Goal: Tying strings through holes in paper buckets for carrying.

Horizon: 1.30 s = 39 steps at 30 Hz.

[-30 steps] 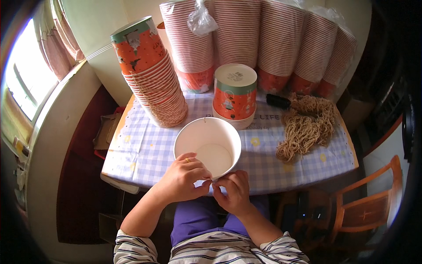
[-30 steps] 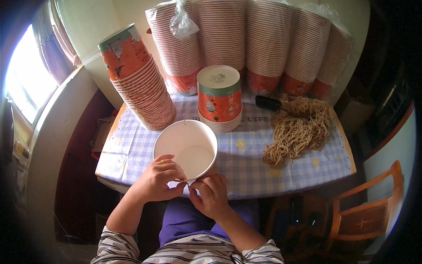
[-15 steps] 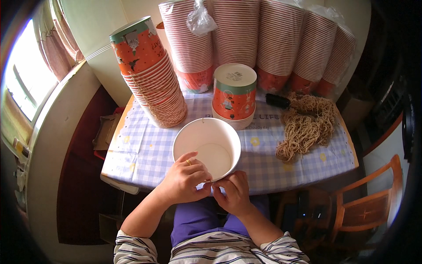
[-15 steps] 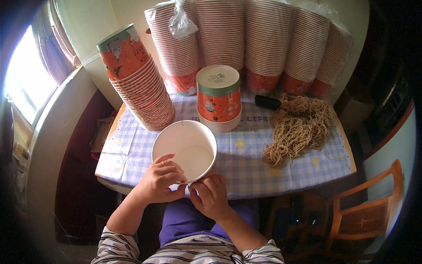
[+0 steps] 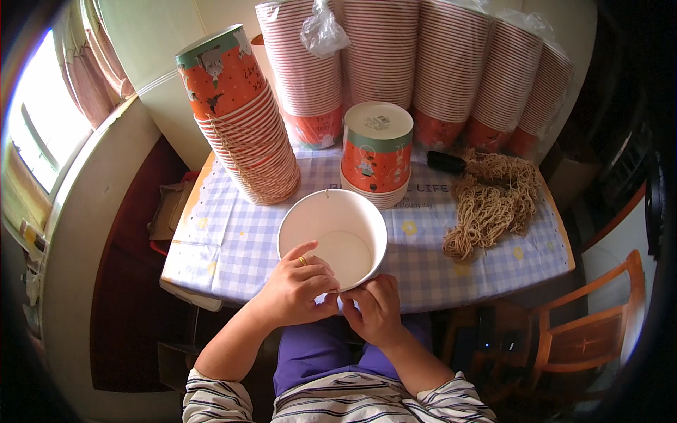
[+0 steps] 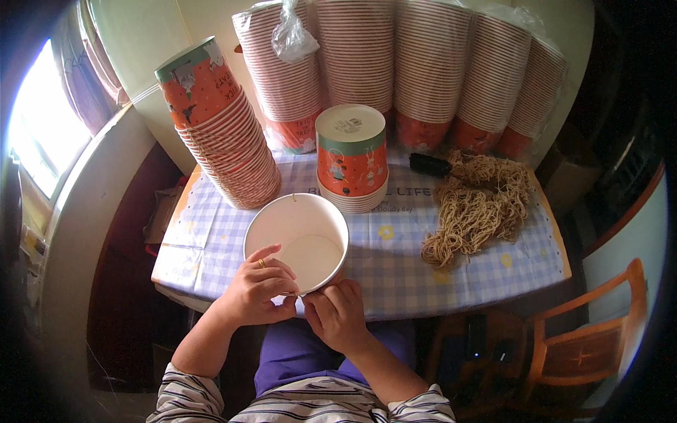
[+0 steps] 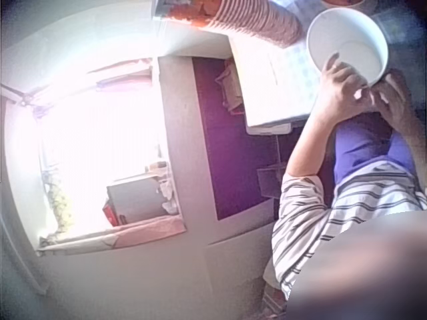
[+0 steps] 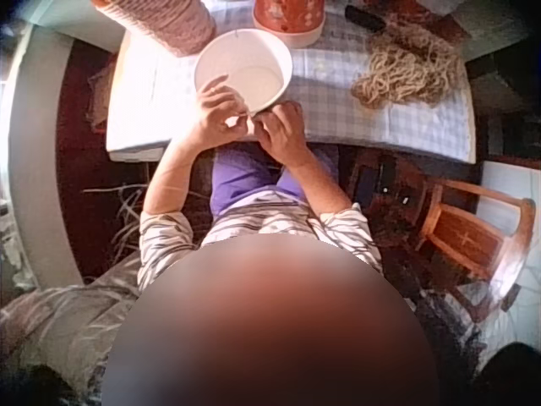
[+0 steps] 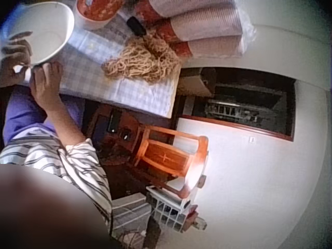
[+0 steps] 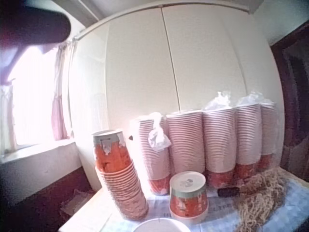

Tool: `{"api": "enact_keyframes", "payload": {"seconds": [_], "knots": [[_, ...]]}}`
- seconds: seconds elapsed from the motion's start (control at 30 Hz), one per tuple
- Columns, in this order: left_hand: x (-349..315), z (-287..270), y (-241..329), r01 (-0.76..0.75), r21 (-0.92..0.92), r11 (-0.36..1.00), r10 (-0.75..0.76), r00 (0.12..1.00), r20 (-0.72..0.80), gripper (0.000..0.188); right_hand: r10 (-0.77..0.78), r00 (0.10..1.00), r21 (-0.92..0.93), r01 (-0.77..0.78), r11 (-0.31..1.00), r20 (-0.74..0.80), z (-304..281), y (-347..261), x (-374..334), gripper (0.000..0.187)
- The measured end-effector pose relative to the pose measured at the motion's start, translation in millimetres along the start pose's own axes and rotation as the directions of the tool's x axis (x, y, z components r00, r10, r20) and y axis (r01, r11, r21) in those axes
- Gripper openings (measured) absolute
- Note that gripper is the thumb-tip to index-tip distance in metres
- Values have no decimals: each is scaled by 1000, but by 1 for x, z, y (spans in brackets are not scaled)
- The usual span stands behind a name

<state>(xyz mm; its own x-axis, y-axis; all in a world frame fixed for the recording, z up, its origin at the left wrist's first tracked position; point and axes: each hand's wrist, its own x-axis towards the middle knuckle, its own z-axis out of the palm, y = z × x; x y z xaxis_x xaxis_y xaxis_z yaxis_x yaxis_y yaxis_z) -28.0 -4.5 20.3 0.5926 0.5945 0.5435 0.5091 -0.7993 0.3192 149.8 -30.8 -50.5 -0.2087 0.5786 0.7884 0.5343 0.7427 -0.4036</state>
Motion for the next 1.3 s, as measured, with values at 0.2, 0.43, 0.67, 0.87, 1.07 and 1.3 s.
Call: {"api": "enact_keyframes", "payload": {"seconds": [0.2,0.43,0.67,0.87,1.07,1.3], "knots": [[0,-2,-1,11,-23,1000,-11,1000,6,15,5,1000,-12,-5,1000,-5,1,0,1,18],[-5,-11,-5,34,-63,997,-30,998,61,16,157,987,188,-148,971,-37,-5,12,-3,15],[-14,-52,1,53,115,992,-78,970,229,24,663,743,640,-554,532,92,-29,71,3,22],[-21,-63,-16,173,404,898,-250,957,145,29,547,816,590,-539,601,187,-27,57,20,28],[-8,-50,13,373,28,928,-367,922,-123,31,436,890,416,-449,791,133,-17,20,15,35],[14,-13,43,393,80,916,-400,910,105,36,447,860,577,-500,646,245,-4,13,6,32]]}}
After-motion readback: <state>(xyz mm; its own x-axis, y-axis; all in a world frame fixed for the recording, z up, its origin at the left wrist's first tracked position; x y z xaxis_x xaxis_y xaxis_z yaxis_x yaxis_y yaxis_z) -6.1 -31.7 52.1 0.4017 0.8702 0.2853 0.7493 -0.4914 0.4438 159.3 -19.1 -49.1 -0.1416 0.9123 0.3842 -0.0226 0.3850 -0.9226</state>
